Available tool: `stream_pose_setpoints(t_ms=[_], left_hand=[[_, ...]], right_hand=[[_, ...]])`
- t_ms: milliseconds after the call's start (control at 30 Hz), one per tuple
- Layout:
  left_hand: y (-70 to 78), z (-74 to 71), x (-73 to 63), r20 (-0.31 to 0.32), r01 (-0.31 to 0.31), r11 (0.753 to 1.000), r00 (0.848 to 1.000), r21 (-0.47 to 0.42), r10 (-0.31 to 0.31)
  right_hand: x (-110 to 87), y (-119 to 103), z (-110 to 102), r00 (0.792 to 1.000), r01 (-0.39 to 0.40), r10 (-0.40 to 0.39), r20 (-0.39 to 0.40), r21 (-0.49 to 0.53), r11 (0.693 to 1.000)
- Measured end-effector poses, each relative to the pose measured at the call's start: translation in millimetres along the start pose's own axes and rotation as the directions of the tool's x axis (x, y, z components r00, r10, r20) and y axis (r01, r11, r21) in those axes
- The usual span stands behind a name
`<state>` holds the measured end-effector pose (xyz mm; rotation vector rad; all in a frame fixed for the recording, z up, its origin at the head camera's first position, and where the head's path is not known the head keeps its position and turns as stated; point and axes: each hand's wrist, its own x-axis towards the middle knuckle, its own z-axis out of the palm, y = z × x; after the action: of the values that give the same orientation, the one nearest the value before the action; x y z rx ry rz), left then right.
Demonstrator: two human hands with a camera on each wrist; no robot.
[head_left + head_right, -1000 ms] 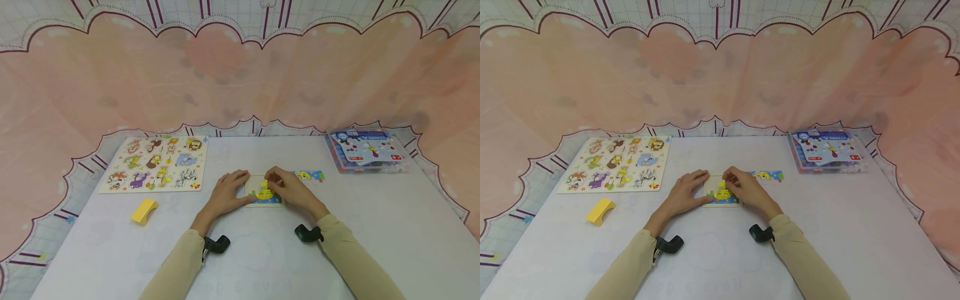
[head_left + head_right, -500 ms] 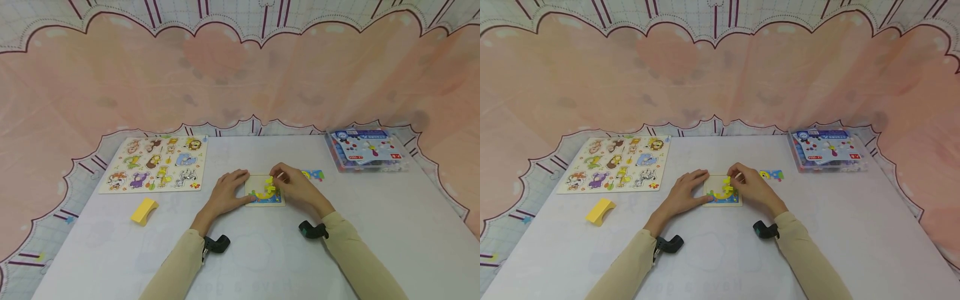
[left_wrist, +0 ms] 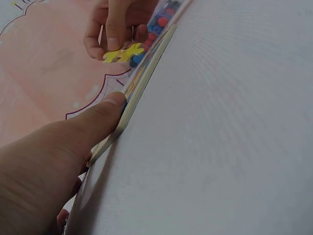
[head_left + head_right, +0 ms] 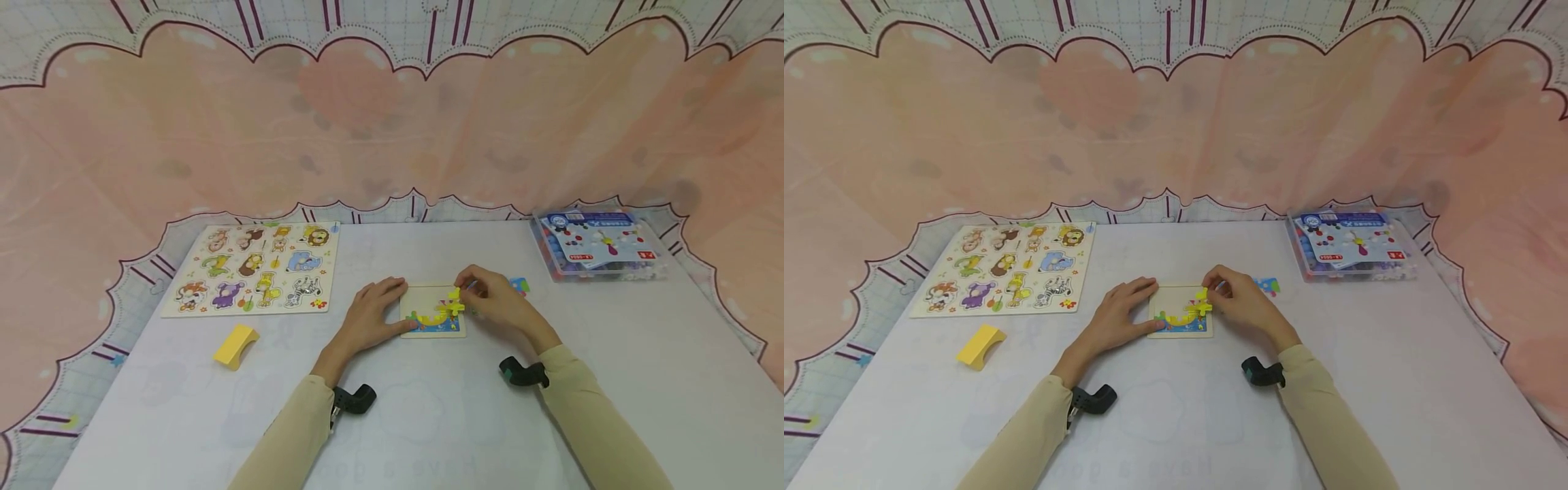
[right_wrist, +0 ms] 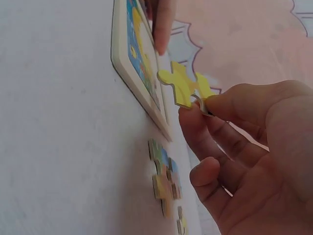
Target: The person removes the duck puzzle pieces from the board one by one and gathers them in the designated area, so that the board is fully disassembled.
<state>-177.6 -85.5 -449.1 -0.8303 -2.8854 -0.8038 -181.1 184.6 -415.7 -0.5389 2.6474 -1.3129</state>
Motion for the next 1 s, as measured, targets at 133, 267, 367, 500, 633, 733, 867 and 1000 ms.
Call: stream_pose_setpoints(t_ms=[133,267,367,500,633,733,867,1000], left_hand=[[-0.3,-0.4,-0.1,-0.004,-0.004,1.0,1.0,-0.001,0.004],[-0.4,-0.8,-0.1,0.001,0.0,1.0,1.0,0.0,0.0],[-0.9,-0.3,0.0,0.005,0.002,1.0,1.0,-0.003,-0.002],[0.2,-1.1,0.1,0.012,0.004,1.0,1.0,-0.005,-0.004],[1.3,-2.0,0.0,0.016,0.005,1.0,1.0,-0.003,-0.005],[1.1,-1.8,0.0,0.011,0.002,1.0,1.0,-0.002,-0.001],[0.3,-1.1,0.2,0.005,-0.001,1.0,1.0,0.003,0.001],[-0.1,-0.6,0.1,0.007,0.0,1.0,1.0,0.008,0.0]], right_hand=[[-1.1,2,-5,1.0,-0.007,0.007,0.002,0.002,1.0],[-1.6,4,-9,1.0,-0.013,0.013,0.015,0.007,1.0],[-2.0,6,-12,0.999,-0.028,0.028,0.023,0.005,1.0],[-3.8,10,-16,0.998,-0.053,0.053,0.037,-0.004,0.999],[-6.1,12,-21,0.998,-0.05,0.05,0.04,-0.015,0.999],[-7.1,14,-25,0.998,-0.051,0.051,0.04,-0.014,0.999],[-7.8,19,-30,0.998,-0.055,0.056,0.036,-0.017,0.998],[-9.5,23,-34,0.998,-0.055,0.055,0.041,-0.02,0.998]])
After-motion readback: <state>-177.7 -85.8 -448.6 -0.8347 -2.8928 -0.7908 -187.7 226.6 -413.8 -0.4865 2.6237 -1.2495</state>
